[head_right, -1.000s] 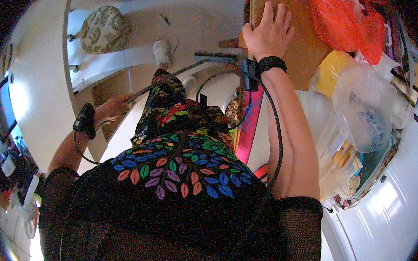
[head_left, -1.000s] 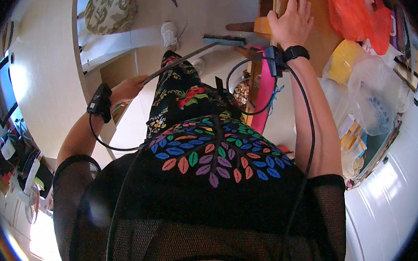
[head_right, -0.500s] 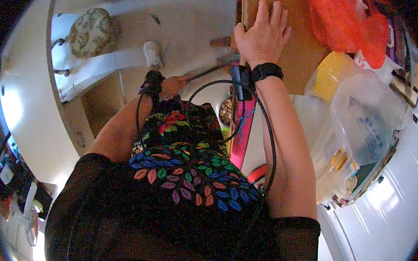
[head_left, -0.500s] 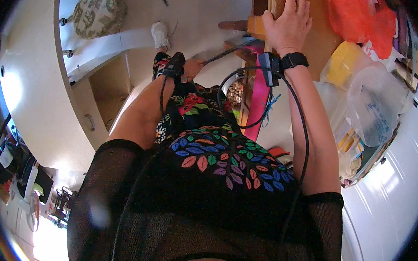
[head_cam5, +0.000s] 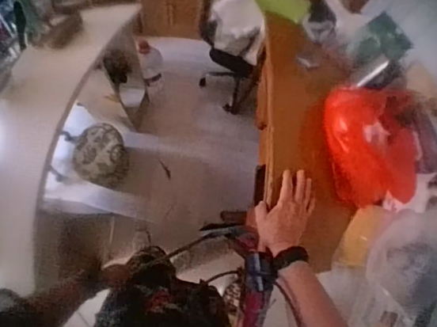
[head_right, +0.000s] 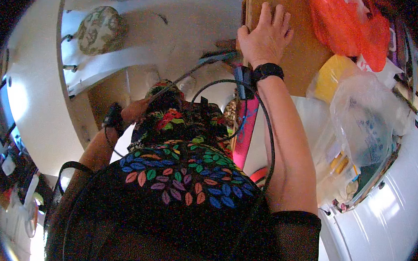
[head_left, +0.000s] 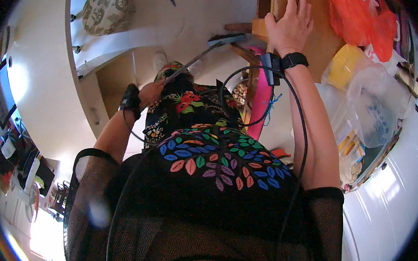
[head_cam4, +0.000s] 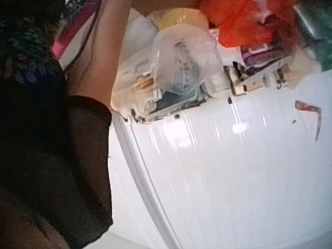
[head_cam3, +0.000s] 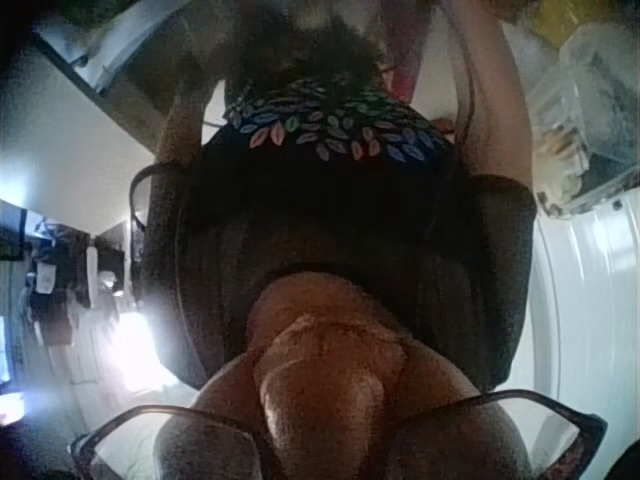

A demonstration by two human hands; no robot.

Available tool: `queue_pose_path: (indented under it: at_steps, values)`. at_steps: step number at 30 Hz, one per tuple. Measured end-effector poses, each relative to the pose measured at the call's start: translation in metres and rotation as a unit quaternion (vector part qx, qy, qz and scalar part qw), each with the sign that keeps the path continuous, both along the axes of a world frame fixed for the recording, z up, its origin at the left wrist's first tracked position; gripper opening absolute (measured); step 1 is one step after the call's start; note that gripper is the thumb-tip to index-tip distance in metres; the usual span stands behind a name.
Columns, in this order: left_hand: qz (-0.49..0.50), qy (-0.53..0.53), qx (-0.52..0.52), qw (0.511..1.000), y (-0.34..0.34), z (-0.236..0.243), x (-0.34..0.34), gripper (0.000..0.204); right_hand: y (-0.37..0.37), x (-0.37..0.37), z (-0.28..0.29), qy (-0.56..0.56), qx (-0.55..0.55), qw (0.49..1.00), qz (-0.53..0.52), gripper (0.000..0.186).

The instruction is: The person sweeps debris from the floor using a broom and a dustpan, moving around a room with various furniture items, and eventually empties the collected debris into a small bucket.

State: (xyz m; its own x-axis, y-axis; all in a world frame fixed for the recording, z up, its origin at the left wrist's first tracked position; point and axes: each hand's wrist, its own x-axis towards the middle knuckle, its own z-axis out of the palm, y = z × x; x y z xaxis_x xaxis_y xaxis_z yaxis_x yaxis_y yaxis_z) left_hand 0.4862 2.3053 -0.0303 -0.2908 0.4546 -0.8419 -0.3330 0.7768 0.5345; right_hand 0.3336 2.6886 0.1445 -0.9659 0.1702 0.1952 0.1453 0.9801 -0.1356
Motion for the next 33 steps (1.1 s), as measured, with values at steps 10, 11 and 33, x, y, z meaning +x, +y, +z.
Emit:
queue_pose_path:
  at_steps: [10, 11, 33]
  values:
    - [0.150, -0.074, -0.145, 0.975, -0.063, 0.181, 0.026, 0.040, 0.004, 0.004, 0.000, -0.053, 0.049, 0.997, -0.016, 0.067]
    - [0.160, -0.077, -0.173, 0.969, -0.065, 0.191, 0.023, 0.039, 0.004, 0.004, 0.000, -0.048, 0.058, 0.997, -0.016, 0.065]
    - [0.233, 0.180, -0.151, 0.944, -0.062, -0.029, -0.133, 0.026, 0.003, 0.004, 0.006, -0.049, 0.042, 0.997, -0.030, 0.064]
